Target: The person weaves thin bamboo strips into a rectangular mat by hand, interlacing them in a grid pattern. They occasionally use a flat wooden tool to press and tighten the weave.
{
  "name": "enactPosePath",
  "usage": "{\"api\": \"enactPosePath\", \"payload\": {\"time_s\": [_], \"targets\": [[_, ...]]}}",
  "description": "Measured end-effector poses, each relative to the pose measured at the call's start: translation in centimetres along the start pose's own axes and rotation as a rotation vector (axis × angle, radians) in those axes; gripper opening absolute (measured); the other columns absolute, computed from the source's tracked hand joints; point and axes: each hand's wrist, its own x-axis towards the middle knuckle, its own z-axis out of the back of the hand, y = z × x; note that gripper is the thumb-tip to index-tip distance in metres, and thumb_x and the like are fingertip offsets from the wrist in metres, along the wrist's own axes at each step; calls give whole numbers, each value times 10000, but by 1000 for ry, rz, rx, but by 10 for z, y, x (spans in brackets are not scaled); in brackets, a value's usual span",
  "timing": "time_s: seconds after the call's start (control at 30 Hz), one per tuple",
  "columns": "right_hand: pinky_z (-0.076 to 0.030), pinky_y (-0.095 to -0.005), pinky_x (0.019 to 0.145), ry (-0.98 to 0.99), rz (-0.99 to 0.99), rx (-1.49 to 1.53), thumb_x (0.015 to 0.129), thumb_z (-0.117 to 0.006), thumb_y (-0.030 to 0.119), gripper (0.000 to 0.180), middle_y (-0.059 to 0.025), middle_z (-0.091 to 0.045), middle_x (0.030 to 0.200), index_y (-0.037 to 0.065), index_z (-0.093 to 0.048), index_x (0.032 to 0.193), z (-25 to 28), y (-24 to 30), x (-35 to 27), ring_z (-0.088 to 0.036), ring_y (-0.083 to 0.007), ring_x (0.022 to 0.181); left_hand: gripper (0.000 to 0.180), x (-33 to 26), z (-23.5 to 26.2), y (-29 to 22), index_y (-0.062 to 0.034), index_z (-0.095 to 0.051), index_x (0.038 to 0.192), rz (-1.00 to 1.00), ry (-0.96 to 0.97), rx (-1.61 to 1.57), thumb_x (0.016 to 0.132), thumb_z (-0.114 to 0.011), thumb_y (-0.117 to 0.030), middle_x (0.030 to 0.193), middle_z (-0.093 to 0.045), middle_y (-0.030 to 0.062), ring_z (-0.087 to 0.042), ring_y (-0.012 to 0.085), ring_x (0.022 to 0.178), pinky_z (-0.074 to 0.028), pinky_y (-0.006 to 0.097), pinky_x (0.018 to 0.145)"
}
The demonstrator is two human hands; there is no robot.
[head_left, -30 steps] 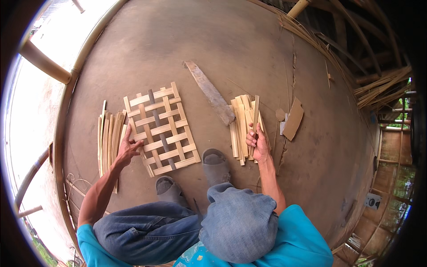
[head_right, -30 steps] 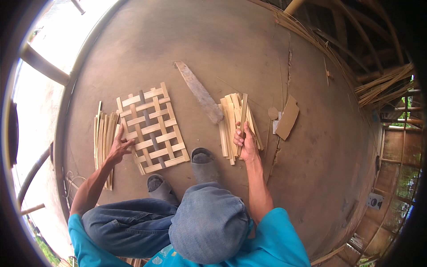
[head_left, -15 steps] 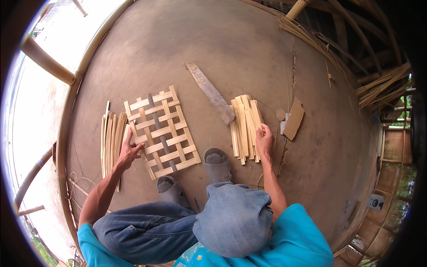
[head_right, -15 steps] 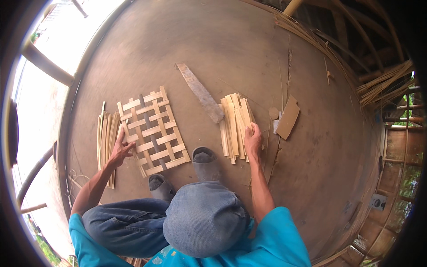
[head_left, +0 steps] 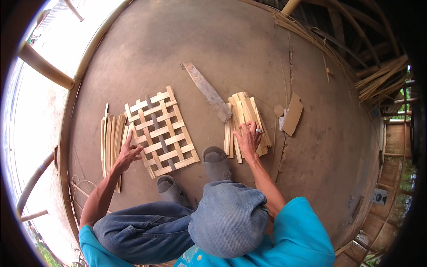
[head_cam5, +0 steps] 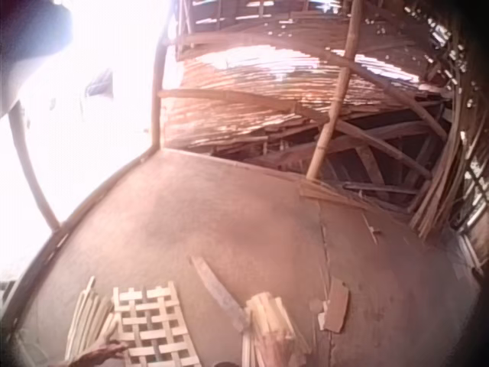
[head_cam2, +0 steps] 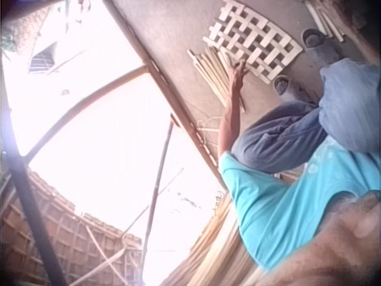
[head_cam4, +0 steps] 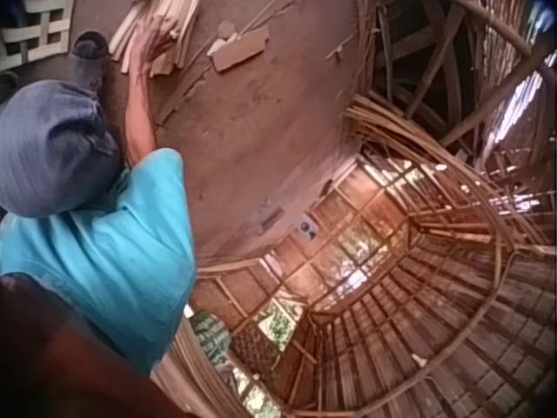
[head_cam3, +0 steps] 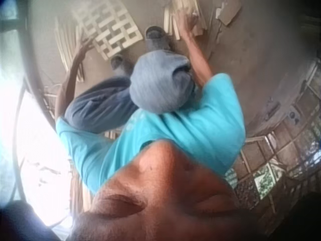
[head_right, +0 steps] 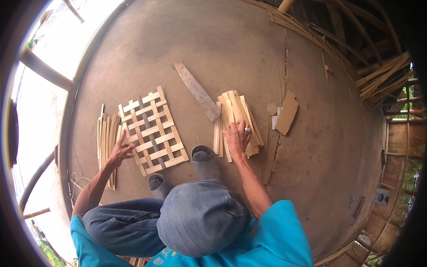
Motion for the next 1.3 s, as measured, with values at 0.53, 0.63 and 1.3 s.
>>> {"api": "enactPosePath", "payload": {"time_s": [0.53,0.63,1.3], "targets": [[-549,-438,791,-7,-59,222,906,-780,135,234,-127,-699,1011,55,-752,1123,-11,-25,-10,-696,-320,930,1030,5,4,8,-299,6,1706,8,4,0,1003,-742,-207,1311,-585,279,-636,340,1114,-599,534,948],[-540,-456,857,1,-120,278,903,-774,141,222,-117,-703,1016,67,-759,1112,-5,-24,-12,-683,-340,984,1049,3,4,5,-264,-9,1708,9,12,18,981,-763,-208,1286,-594,262,-628,363,1152,-612,535,944],[-636,-314,627,353,-579,886,985,-723,85,181,-59,-710,925,-28,-697,1123,18,-91,0,-684,-123,787,668,15,13,18,-109,-341,1500,-21,15,-13,971,-749,-126,1169,-579,169,-639,265,1048,-653,494,887]]}}
